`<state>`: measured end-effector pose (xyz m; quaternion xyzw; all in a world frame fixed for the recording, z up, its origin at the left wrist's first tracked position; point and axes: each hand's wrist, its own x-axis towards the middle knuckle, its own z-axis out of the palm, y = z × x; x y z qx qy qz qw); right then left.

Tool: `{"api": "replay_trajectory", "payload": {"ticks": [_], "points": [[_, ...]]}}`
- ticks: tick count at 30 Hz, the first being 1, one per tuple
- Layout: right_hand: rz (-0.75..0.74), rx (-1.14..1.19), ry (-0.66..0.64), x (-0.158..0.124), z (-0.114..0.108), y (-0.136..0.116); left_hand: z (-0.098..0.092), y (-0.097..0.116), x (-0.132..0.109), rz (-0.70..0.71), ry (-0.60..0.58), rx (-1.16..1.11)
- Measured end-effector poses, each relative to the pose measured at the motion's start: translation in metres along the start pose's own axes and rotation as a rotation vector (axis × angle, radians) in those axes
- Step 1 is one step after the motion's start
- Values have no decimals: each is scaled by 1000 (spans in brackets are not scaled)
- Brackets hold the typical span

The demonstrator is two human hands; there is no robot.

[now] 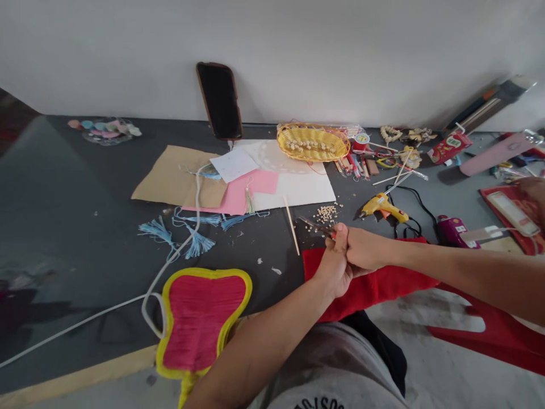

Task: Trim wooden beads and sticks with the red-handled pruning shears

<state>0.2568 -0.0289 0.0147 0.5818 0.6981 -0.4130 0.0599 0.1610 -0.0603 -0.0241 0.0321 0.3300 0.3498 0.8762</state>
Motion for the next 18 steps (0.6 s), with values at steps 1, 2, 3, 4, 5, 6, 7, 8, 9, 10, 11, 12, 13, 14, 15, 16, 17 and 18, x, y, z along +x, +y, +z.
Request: {"api": "replay_trajectory", "payload": {"ticks": [1,2,3,4,5,6,7,8,9,10,11,12,13,14,15,16,17,18], "points": [[-5,-9,-7,0,0,0,0,0,0,6,4,5],[-9,-19,-13,0,0,0,0,-1,0,12,11,9],[-12,-27,-16,-1,1,0,-1,-2,1,18,21,12],[-13,-33,-16,-1,1,-1,-2,-3,1,24,30,15],[-13,-36,-14,-2,1,-1,-3,-4,1,27,33,18],[-13,-35,-12,-2,2,-1,-3,-5,2,30,31,20],[-17,-30,-14,-3,2,-2,-4,-5,2,33,26,21],[-25,-23,-16,-3,2,-2,-5,-6,2,36,19,20],[-39,-13,-23,-3,2,-2,-5,-6,2,37,11,18],[-57,-4,-31,-3,2,-1,-6,-6,2,34,2,18],[-76,4,-37,-3,3,-1,-7,-5,1,31,-6,20],[-92,9,-38,-3,3,1,-8,-4,1,28,-15,26],[-103,15,-28,-4,4,3,-9,-3,0,28,-24,35],[-115,11,-1,-5,6,5,-10,-1,-2,37,-32,48],[-128,-8,43,-6,8,8,-12,1,-4,56,-41,63],[-143,-42,107,-7,11,11,-14,3,-6,80,-54,81],[-164,-112,185,-9,14,14,-17,5,-9,109,-70,101],[-174,-195,262,-11,18,17,-19,7,-12,144,-86,123]]}}
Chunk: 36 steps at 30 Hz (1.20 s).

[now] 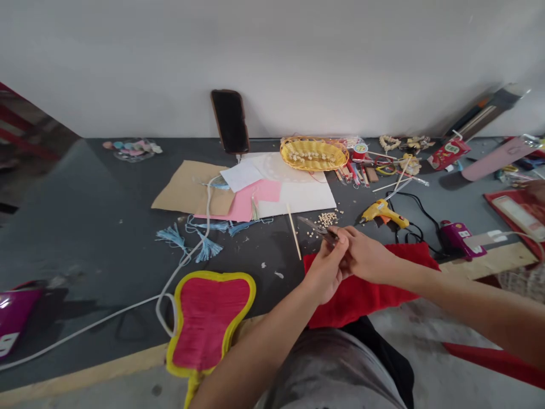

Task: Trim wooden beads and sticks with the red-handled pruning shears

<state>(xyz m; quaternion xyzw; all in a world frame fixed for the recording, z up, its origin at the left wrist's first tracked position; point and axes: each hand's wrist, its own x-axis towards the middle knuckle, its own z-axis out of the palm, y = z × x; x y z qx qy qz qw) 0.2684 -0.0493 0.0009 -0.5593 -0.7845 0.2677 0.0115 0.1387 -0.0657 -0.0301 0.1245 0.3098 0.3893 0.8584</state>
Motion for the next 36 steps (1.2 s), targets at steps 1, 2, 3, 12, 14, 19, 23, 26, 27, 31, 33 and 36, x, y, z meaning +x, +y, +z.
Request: {"api": "replay_trajectory", "payload": {"ticks": [1,2,3,12,14,19,23,26,27,31,33,36], "points": [[-8,-88,60,-4,3,2,-3,2,-3,36,-12,24],[-14,-161,112,-7,6,3,-5,4,-6,68,-18,50],[-16,-212,152,-10,8,3,-7,5,-8,94,-17,79],[-7,-172,306,-26,26,10,-12,-12,-5,210,16,413],[-15,-119,334,-27,31,14,-14,-16,-2,258,18,510],[-20,236,387,-28,39,20,-17,-10,0,202,-28,565],[105,471,407,-29,37,19,-16,0,-4,182,-22,559],[106,596,371,-29,33,20,-16,3,-5,163,19,628],[85,645,356,-29,33,21,-17,5,-4,167,36,635],[40,783,302,-30,32,25,-25,18,7,435,237,808],[54,797,286,-32,32,25,-31,28,14,574,311,906],[97,828,250,-33,32,22,-38,38,21,622,345,903]]}}
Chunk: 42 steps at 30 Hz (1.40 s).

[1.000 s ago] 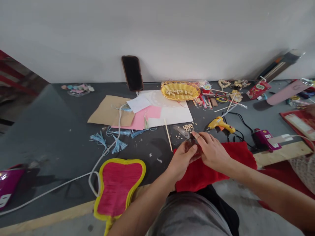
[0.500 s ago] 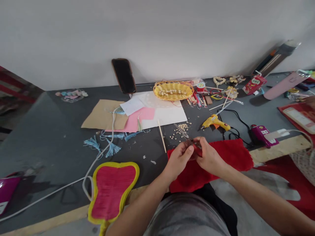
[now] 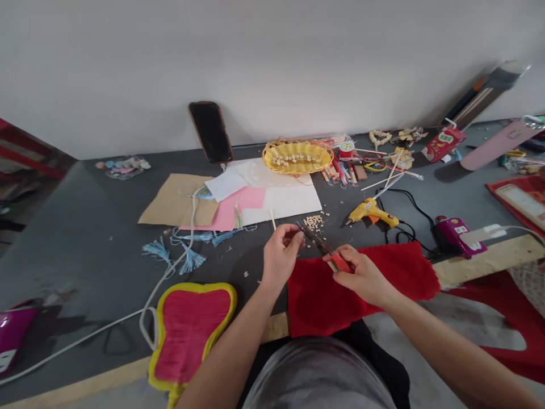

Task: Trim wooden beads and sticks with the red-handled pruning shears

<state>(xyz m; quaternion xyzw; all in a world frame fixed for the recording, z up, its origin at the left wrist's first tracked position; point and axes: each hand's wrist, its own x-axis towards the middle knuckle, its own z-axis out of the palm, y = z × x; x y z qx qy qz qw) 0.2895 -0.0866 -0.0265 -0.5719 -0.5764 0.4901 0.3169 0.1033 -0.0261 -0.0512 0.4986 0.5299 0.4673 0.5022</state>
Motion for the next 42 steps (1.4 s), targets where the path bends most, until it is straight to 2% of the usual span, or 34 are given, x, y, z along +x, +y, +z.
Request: {"api": "replay_trajectory", "payload": {"ticks": [5,10,13,15,17,20,22,24,27,32,35,38,42], "points": [[83,120,-7,0,3,-1,1,-5,0,-142,-12,-145],[142,222,-41,2,-1,0,0,-1,0,-207,-3,-181],[122,244,-34,3,-6,1,1,3,-3,-286,-96,-205],[114,236,-41,4,-9,1,3,3,-5,-287,-152,-191],[110,211,-47,4,-11,1,3,4,-4,-198,-125,-120],[104,176,-42,2,-11,-2,0,7,2,66,29,164],[91,154,-37,1,-10,-4,-2,13,7,227,79,357],[69,124,-38,0,-8,-6,-3,20,11,311,73,439],[46,101,-58,-3,-5,-9,-2,27,13,335,55,436],[40,58,-48,-6,-2,-10,-2,29,13,303,68,320],[23,62,-32,-8,0,-10,-6,26,11,200,107,201],[14,138,-41,-9,0,-11,-8,22,10,16,83,-75],[93,361,-77,-13,-2,-10,-9,21,7,-170,31,-533]]}}
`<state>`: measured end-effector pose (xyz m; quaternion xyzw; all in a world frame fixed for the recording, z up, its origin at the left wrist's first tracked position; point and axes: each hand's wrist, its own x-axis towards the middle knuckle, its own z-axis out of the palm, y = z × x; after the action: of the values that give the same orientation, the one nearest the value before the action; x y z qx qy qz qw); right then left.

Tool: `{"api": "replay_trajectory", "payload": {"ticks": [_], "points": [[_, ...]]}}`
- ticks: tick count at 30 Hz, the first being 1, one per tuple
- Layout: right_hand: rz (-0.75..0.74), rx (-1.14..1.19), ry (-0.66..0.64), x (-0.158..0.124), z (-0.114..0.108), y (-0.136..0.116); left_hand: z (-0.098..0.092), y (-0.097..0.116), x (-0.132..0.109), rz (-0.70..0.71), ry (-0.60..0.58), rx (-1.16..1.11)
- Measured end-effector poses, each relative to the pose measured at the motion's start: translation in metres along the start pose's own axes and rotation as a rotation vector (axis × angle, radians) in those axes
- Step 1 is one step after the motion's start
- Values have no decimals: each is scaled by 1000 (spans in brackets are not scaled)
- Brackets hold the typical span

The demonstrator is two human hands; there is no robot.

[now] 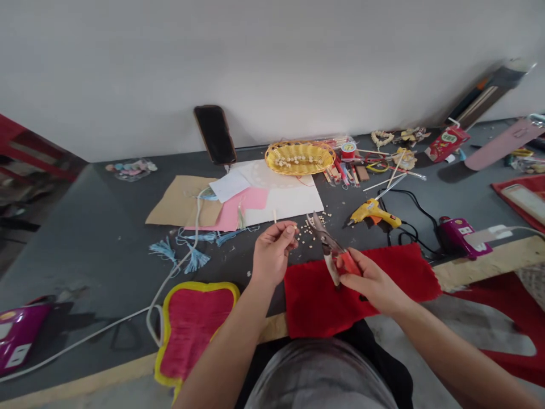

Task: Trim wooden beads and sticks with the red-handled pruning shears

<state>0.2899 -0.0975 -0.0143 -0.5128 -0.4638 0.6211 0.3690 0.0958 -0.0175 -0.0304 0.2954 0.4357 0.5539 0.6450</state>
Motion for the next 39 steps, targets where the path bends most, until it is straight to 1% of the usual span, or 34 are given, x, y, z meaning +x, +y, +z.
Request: {"api": "replay_trajectory", "payload": {"ticks": [2,5,9,16,22,28,30,34,39], "points": [[16,81,12,-2,-1,2,1,2,-3,-48,-7,-104],[25,151,-3,-4,-1,3,1,4,-7,-77,-10,-155],[6,125,-18,-5,-1,6,-1,5,-10,-73,-13,-157],[-44,-73,-51,-7,0,13,-4,4,-13,-83,-12,-129],[-81,-192,-64,-8,2,8,-4,4,-15,-111,-36,-140],[-138,-320,-53,-9,3,3,-6,3,-16,-147,-15,-120],[-187,-381,-37,-10,4,3,-6,3,-16,-158,-13,-126],[-334,-519,1,-10,5,7,-6,3,-16,-188,-31,-187],[-408,-626,35,-8,2,13,-4,3,-18,-275,-39,-315]]}}
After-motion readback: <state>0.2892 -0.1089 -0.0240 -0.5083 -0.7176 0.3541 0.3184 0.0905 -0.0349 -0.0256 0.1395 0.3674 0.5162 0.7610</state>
